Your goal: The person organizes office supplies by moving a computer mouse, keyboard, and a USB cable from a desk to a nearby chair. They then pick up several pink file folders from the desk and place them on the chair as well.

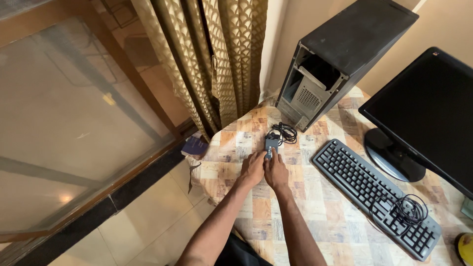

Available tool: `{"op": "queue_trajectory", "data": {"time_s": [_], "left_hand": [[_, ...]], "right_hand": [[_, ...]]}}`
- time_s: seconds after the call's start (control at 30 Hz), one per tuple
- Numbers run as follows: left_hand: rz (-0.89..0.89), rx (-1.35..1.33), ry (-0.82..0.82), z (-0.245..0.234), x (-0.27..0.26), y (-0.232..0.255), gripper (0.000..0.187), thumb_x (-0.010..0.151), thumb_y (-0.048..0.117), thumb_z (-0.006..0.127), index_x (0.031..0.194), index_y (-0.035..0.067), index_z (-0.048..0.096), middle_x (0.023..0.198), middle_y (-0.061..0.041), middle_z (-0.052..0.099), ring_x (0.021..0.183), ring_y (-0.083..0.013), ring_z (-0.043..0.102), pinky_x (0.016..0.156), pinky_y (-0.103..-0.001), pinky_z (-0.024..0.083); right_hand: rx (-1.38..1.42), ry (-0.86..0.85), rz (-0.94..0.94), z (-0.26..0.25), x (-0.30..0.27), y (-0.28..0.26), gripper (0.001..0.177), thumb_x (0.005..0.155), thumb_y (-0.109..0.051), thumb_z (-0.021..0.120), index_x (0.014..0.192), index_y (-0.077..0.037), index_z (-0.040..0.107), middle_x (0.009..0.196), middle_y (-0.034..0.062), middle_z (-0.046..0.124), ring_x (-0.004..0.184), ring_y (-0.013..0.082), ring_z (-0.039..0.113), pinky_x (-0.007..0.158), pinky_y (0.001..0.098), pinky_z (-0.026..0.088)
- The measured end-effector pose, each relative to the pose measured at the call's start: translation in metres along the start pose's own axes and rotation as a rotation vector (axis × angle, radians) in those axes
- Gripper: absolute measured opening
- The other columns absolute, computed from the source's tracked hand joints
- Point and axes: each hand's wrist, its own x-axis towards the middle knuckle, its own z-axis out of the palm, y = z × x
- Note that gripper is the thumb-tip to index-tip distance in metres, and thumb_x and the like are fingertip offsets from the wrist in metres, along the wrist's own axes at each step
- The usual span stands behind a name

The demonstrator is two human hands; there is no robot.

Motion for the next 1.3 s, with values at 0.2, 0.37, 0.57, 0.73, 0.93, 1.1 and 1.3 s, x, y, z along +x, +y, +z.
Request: {"op": "queue_trajectory", "data": {"time_s": [0.2,0.37,0.57,0.73,0.93,1.1,1.3], "left_hand": [[-0.033,-0.022,-0.025,0.007,0.009,0.000,0.039,0.098,0.010,0.055,0.137,0.006,0.056,0.134,-0.020,0.062,0.123,-0.0400,0.058,0.103,-0.047,0.047],[-0.047,0.054,0.026,0.015,0.008,-0.009,0.052,0.093,0.008,0.060,0.144,0.005,0.048,0.142,-0.024,0.053,0.126,-0.0428,0.053,0.104,-0.049,0.044],[-0.260,0.069,-0.107,0.010,0.006,0.003,0.071,0.092,0.007,0.063,0.156,0.004,0.032,0.149,-0.024,0.046,0.132,-0.0398,0.051,0.107,-0.048,0.046],[-0.240,0.078,-0.059,0.008,0.002,0.015,0.087,0.087,0.015,0.076,0.154,-0.001,0.023,0.152,-0.026,0.038,0.132,-0.0448,0.045,0.104,-0.052,0.043],[-0.258,0.099,-0.004,0.011,0.005,0.022,0.094,0.081,0.015,0.083,0.154,-0.001,0.026,0.152,-0.025,0.041,0.130,-0.0442,0.049,0.103,-0.051,0.045],[-0.274,0.084,-0.001,0.013,0.007,0.023,0.096,0.079,0.015,0.084,0.155,-0.001,0.028,0.148,-0.025,0.045,0.127,-0.0431,0.052,0.102,-0.050,0.046],[-0.265,0.109,0.007,0.019,0.012,0.016,0.089,0.080,0.004,0.075,0.156,-0.003,0.029,0.145,-0.026,0.049,0.127,-0.0429,0.054,0.105,-0.047,0.047]], "right_hand": [[0.151,-0.049,0.046,-0.006,0.005,0.000,0.063,0.100,-0.032,0.053,0.157,-0.013,0.033,0.111,0.0204,0.074,0.096,0.0427,0.070,0.084,0.0517,0.053],[0.188,-0.015,-0.036,0.001,0.001,0.002,0.056,0.101,-0.030,0.054,0.152,-0.011,0.040,0.105,0.0175,0.076,0.094,0.0432,0.069,0.082,0.0522,0.053],[0.032,0.039,0.078,-0.010,0.010,-0.003,0.058,0.096,-0.030,0.059,0.149,-0.013,0.044,0.125,0.0207,0.069,0.111,0.0416,0.066,0.094,0.0504,0.052],[0.030,0.222,-0.052,-0.012,0.037,0.024,0.066,0.094,-0.023,0.063,0.153,-0.007,0.040,0.147,0.0263,0.050,0.129,0.0448,0.054,0.106,0.0505,0.046],[0.032,0.218,-0.211,-0.009,0.068,0.037,0.076,0.092,-0.025,0.067,0.156,-0.005,0.031,0.157,0.0252,0.040,0.127,0.0457,0.055,0.105,0.0491,0.046],[0.059,-0.151,0.140,-0.015,0.065,0.016,0.088,0.093,-0.033,0.064,0.165,-0.015,0.017,0.141,0.0221,0.060,0.111,0.0402,0.067,0.097,0.0489,0.052],[-0.026,-0.098,0.080,-0.016,0.063,0.021,0.070,0.098,-0.034,0.062,0.159,-0.014,0.034,0.130,0.0227,0.068,0.115,0.0428,0.065,0.095,0.0518,0.051]]}}
